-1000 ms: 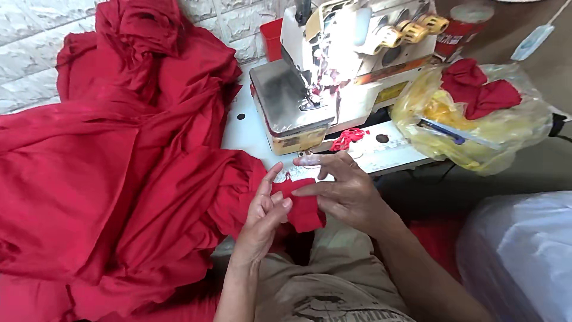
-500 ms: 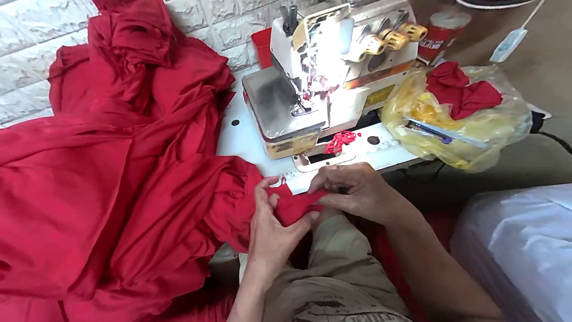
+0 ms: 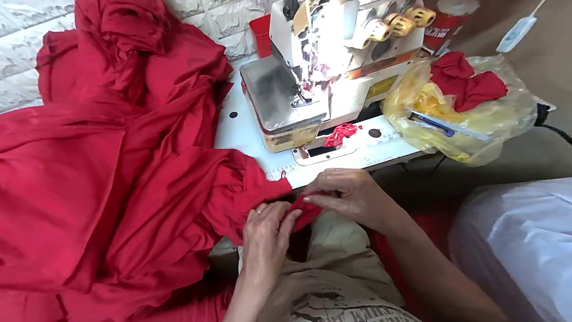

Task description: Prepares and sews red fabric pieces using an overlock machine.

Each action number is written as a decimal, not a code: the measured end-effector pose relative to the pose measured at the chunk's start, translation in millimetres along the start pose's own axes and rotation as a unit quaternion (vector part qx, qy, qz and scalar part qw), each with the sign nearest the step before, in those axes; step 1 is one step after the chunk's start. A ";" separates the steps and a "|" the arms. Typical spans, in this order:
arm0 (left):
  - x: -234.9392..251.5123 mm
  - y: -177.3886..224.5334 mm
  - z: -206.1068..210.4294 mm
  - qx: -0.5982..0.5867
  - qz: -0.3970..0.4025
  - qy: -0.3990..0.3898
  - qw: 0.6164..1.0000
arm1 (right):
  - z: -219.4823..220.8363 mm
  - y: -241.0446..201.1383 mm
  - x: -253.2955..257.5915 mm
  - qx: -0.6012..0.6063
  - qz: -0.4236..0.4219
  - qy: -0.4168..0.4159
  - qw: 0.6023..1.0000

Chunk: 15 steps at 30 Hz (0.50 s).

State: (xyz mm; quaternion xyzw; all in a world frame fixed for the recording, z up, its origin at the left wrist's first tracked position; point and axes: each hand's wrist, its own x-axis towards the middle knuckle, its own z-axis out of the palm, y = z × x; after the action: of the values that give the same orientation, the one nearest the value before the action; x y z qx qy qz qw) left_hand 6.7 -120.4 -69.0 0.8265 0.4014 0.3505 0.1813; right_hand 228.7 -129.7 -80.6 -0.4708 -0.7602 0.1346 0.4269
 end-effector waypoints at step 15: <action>22.8 -49.4 -41.8 0.169 0.066 -0.049 0.982 | 50.2 10.7 27.6 0.062 -0.038 -0.029 0.997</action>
State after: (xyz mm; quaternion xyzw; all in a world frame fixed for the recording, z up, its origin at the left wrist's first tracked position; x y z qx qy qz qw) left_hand -40.2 -71.4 -59.0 0.8860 0.3904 0.2476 0.0349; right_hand 190.9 -91.3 -102.7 -0.4103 -0.7799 0.1788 0.4375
